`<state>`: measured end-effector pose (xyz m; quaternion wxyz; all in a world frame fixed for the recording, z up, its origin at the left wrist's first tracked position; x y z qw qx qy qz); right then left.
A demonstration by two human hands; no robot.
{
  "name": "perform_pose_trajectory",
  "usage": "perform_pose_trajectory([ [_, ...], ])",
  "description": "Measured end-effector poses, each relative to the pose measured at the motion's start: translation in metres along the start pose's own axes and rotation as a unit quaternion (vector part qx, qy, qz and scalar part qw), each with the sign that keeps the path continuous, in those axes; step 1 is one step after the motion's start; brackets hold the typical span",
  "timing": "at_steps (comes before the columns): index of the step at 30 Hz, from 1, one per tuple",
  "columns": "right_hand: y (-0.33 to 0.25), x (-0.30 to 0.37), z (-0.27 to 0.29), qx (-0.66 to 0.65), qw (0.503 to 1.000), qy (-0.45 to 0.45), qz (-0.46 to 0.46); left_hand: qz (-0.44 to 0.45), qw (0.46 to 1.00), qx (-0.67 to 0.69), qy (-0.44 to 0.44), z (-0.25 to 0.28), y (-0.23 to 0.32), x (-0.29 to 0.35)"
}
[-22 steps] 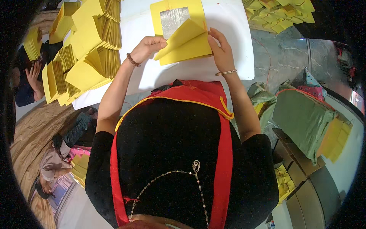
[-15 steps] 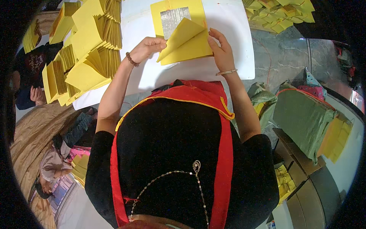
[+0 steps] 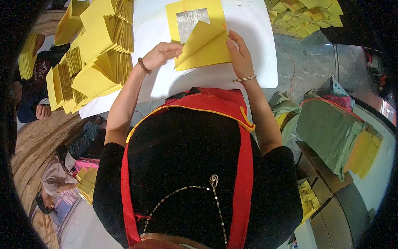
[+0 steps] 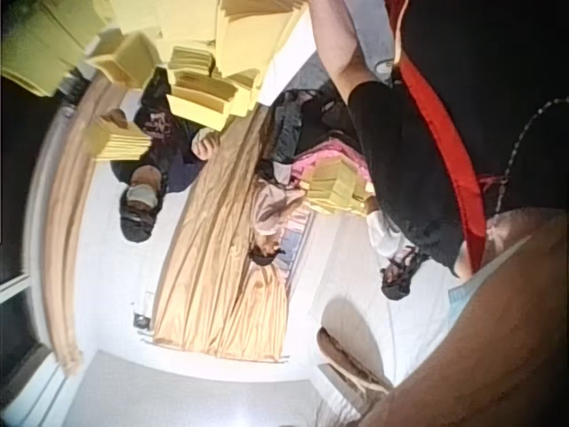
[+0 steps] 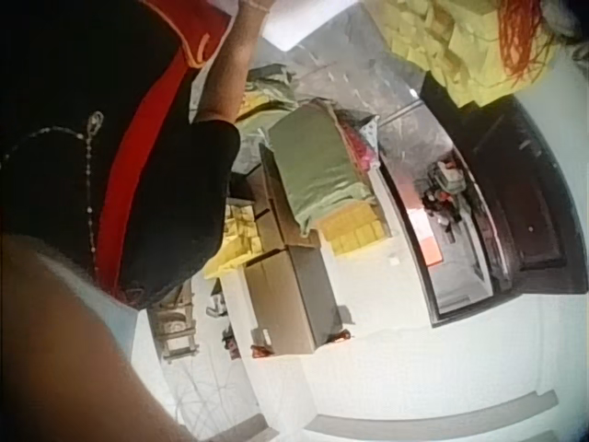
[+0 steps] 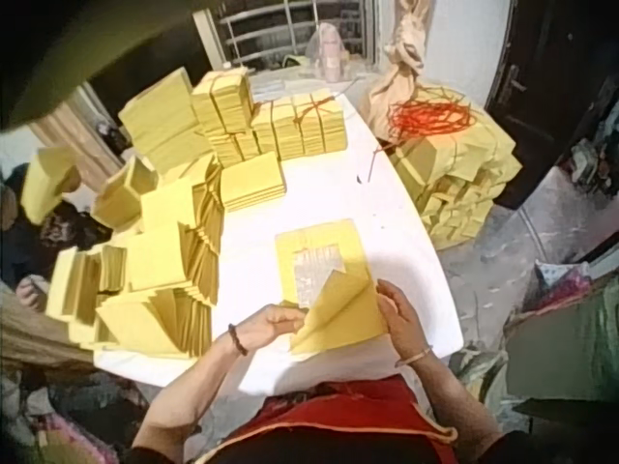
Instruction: The person repeatedly takes sheets from a stack of paper by hand, folds each sheet, presses it flat, and stacks the folded papers on the table.
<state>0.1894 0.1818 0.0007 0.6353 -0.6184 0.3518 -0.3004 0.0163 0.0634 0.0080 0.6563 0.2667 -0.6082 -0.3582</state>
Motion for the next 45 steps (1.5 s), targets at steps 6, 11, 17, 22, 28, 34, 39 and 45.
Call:
perform_pose_trajectory([
  [6,-0.012,-0.001,-0.009,-0.054,0.998,0.010,-0.033,-0.148,0.954,-0.207,0.159,-0.023,0.047,0.026],
  [11,-0.038,-0.006,-0.031,-0.181,0.980,0.006,-0.083,-0.206,0.888,-0.341,0.231,-0.039,0.064,0.033],
  [17,-0.032,-0.006,0.009,0.049,0.999,0.005,-0.013,-0.259,0.899,-0.190,0.297,-0.007,0.063,0.037],
  [22,-0.016,0.006,0.023,0.090,0.996,0.006,0.009,-0.254,0.854,-0.393,0.229,-0.050,0.060,0.027],
  [28,-0.019,0.013,0.015,0.031,0.999,-0.001,-0.024,-0.284,0.818,-0.428,0.260,-0.058,0.064,0.033],
  [34,-0.024,0.010,0.019,0.063,0.998,0.001,-0.028,-0.263,0.869,-0.380,0.178,-0.047,0.059,0.022],
  [39,-0.024,0.011,0.019,0.049,0.998,0.002,-0.027,-0.226,0.906,-0.334,0.129,-0.039,0.058,0.020],
  [45,-0.021,0.012,0.018,0.043,0.999,-0.001,-0.033,-0.142,0.932,-0.320,0.097,-0.033,0.052,0.015],
])
Point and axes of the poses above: each hand's wrist, its own x-axis away from the middle knuckle, its own z-axis out of the back of the hand, y = z × x, the point moved 10 cm from there along -x, towards the middle knuckle, and after that the axes turned 14 degrees about z, right-handed, at the moved point
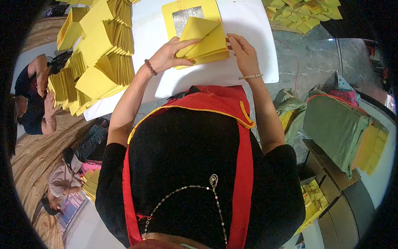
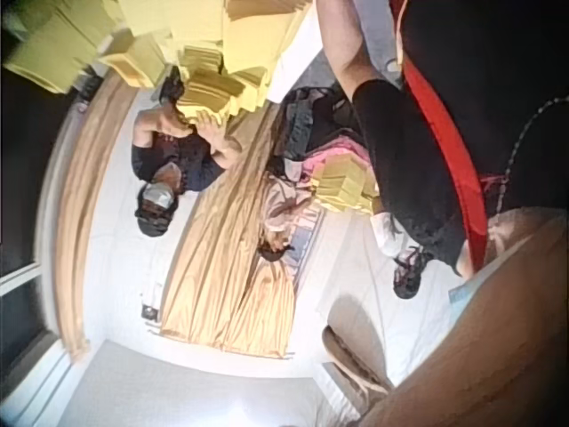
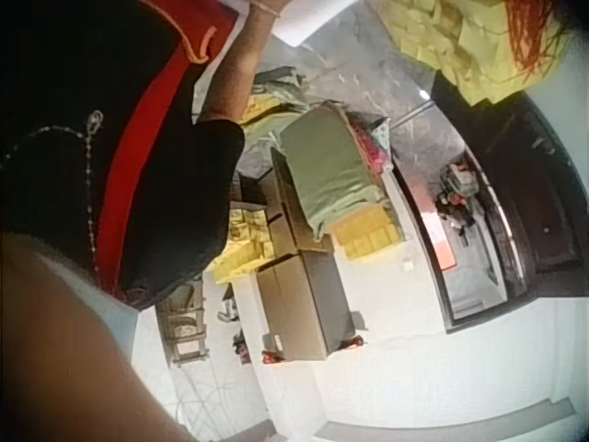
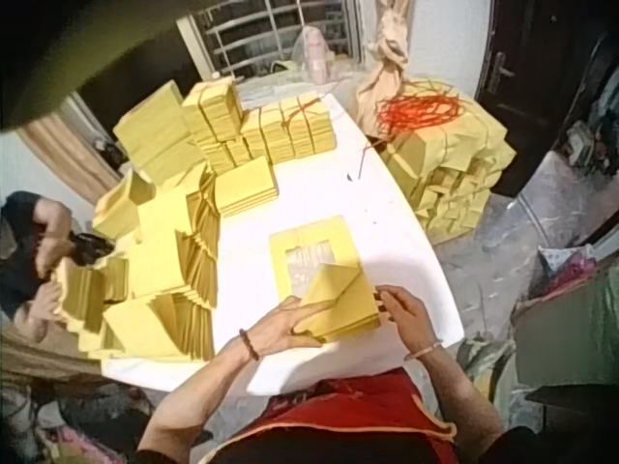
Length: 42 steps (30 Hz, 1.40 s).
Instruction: The person repeatedly takes sheets from a stack of paper by hand, folds each sheet, presses it flat, and stacks the folded papers on the table.
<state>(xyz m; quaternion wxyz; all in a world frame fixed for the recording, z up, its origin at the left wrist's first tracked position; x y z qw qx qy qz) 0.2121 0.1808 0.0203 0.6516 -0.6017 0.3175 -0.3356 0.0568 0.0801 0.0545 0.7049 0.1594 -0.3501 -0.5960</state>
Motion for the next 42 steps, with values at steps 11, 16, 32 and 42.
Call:
perform_pose_trajectory([
  [11,0.008,-0.007,0.000,-0.009,1.000,0.004,0.013,-0.017,0.999,0.041,0.025,0.001,-0.011,-0.004],
  [16,0.008,-0.013,0.002,0.031,0.999,-0.013,-0.008,-0.072,0.985,0.003,0.160,0.013,0.010,0.007],
  [32,0.002,-0.049,-0.052,-0.240,0.965,-0.103,-0.019,0.053,0.876,0.167,0.449,0.054,-0.048,0.042],
  [42,-0.141,-0.051,-0.067,0.046,0.934,-0.306,0.178,-0.073,0.920,0.130,0.363,0.148,-0.028,0.015],
])
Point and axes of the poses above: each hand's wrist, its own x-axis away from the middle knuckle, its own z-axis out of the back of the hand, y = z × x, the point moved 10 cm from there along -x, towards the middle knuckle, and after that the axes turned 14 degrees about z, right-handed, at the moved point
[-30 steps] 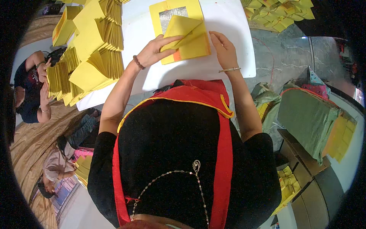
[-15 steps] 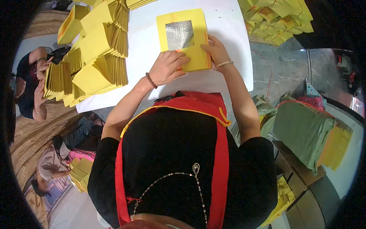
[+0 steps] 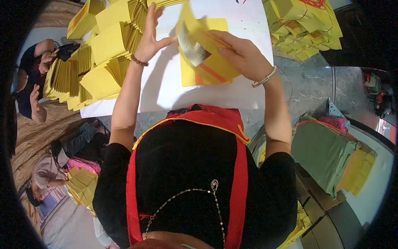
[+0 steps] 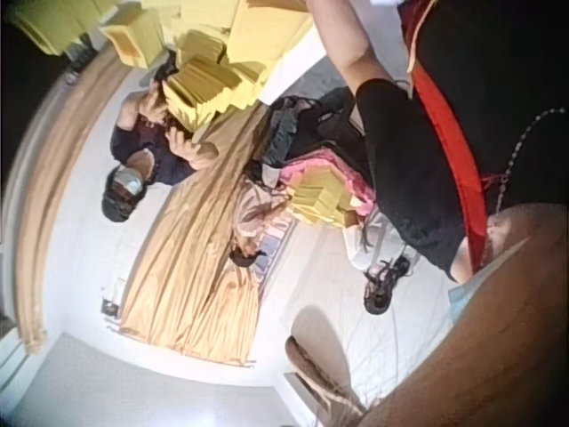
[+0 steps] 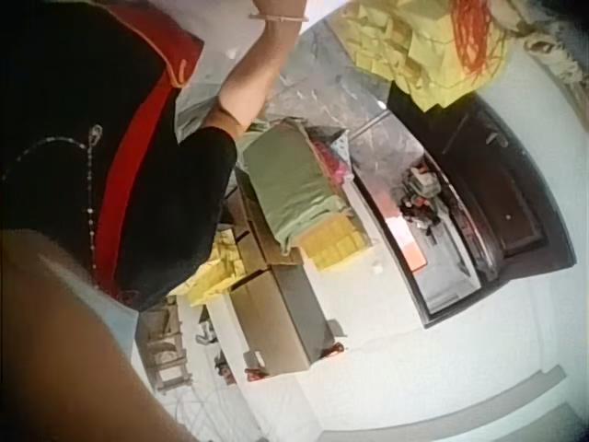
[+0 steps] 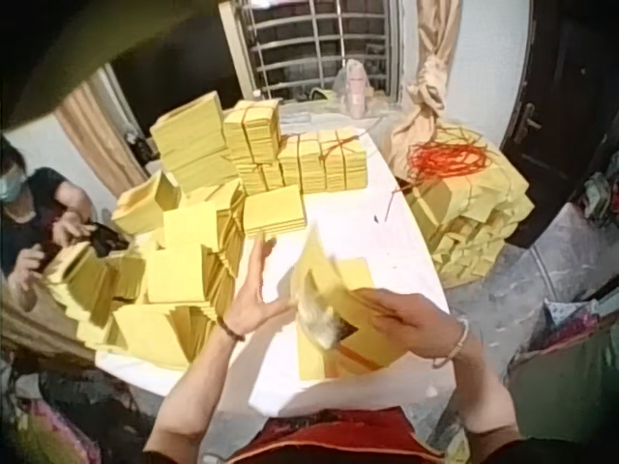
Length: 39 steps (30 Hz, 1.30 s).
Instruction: The person repeatedly takes sheets from a stack of paper by hand, folds each sheet, presses it flat, and stacks the folded papers on the table.
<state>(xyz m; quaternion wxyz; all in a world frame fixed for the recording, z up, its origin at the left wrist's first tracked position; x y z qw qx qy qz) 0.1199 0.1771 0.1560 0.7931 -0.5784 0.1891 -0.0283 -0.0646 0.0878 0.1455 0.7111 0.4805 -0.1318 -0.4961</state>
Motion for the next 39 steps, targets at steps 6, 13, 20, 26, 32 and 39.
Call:
perform_pose_trajectory([
  [6,-0.049,-0.009,-0.020,0.416,0.898,-0.130,0.062,0.160,0.953,0.220,-0.133,-0.020,-0.051,0.003],
  [13,0.038,0.042,0.043,0.036,0.994,0.100,-0.038,0.224,0.918,0.312,-0.100,-0.025,-0.077,0.039],
  [20,0.087,0.058,0.016,-0.046,0.988,0.127,-0.070,0.229,0.922,0.283,-0.131,-0.032,-0.069,0.049],
  [26,0.113,0.063,0.022,-0.057,0.980,0.155,-0.110,0.229,0.915,0.300,-0.146,-0.046,-0.068,0.048],
  [32,0.122,0.064,0.019,-0.177,0.929,0.298,-0.132,0.109,0.990,0.013,0.084,-0.003,-0.024,0.028],
  [39,0.154,0.086,-0.050,-0.400,0.792,0.439,-0.141,-0.059,0.957,-0.284,0.009,-0.077,0.045,0.090],
])
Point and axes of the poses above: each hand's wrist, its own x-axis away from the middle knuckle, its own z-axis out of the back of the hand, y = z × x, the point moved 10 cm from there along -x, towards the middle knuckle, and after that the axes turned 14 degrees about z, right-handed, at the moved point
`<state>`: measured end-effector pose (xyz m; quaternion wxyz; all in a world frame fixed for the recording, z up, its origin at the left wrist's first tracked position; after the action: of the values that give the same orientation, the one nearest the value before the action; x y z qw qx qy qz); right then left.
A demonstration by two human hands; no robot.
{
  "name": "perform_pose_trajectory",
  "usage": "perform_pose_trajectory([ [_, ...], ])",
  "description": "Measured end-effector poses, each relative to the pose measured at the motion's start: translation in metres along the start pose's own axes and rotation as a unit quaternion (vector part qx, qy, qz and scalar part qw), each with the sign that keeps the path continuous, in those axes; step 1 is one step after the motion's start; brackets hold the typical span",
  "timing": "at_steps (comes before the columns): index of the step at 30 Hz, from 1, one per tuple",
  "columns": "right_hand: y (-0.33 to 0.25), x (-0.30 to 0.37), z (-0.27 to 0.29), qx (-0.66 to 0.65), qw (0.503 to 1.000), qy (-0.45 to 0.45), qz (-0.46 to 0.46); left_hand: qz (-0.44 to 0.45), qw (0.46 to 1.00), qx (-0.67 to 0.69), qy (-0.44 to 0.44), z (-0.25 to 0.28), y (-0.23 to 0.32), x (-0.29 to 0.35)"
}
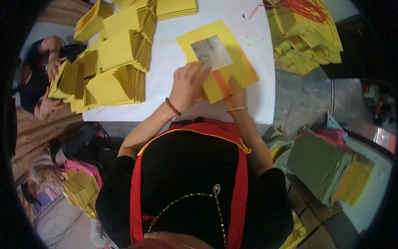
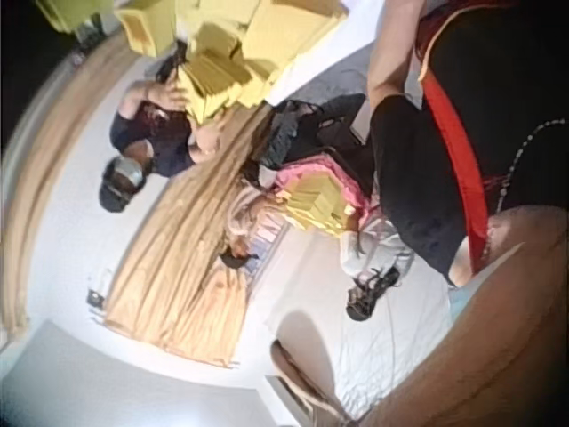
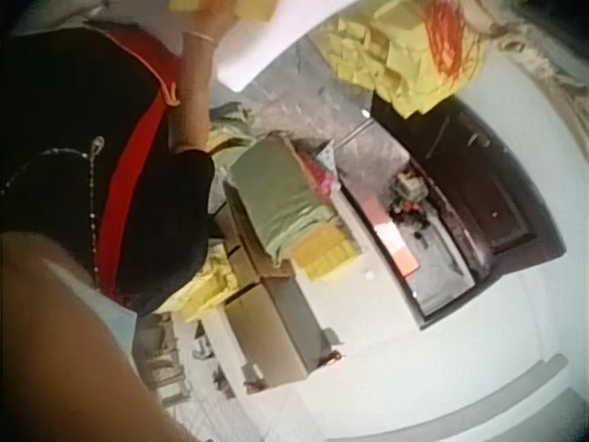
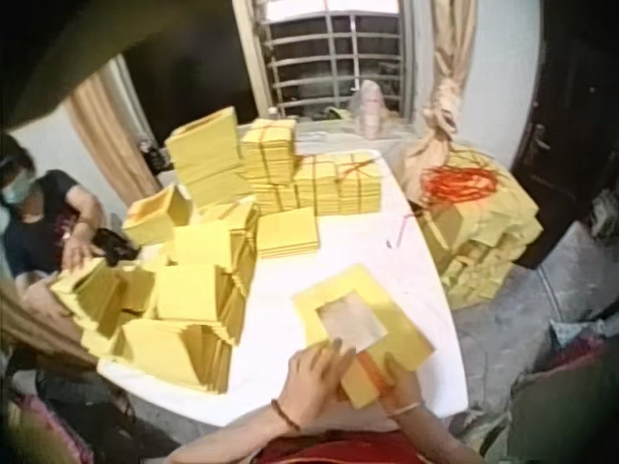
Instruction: The person repeatedly takes sheets from a stack of paper by hand, folds each sheet, presses it flat, and stacks the folded papers on the table.
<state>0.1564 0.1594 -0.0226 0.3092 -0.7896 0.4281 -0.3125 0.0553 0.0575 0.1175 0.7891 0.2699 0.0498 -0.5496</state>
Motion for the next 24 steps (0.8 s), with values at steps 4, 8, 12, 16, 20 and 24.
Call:
perform_pose_trajectory([
  [4,0.010,0.030,-0.004,-0.041,0.997,0.057,-0.042,-0.006,1.000,-0.001,0.006,-0.021,0.001,0.014],
  [8,-0.003,0.055,-0.018,-0.036,0.994,-0.040,-0.098,-0.043,0.993,0.099,-0.047,-0.032,-0.016,0.017],
  [12,-0.016,0.055,0.012,0.261,0.899,-0.339,-0.090,-0.043,0.986,0.136,-0.089,-0.026,-0.027,0.024],
  [16,-0.058,0.022,0.032,0.449,0.871,-0.191,0.055,-0.072,0.981,0.133,-0.117,-0.023,-0.024,0.029],
  [20,-0.083,0.016,-0.023,0.561,0.714,-0.311,0.281,-0.062,0.973,0.167,-0.149,-0.025,-0.025,0.030],
  [24,-0.065,0.015,-0.028,0.508,0.686,-0.423,0.304,0.003,0.956,0.222,-0.190,-0.035,-0.045,0.031],
])
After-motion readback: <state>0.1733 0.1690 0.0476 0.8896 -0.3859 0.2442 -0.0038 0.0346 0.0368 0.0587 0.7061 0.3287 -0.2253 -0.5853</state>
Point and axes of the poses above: each hand's wrist, its own x-axis away from the middle knuckle, its own z-axis out of the back of the hand, y = z × x, the point moved 10 cm from there along -x, towards the middle knuckle, and after that the axes turned 14 degrees about z, right-handed, at the moved point
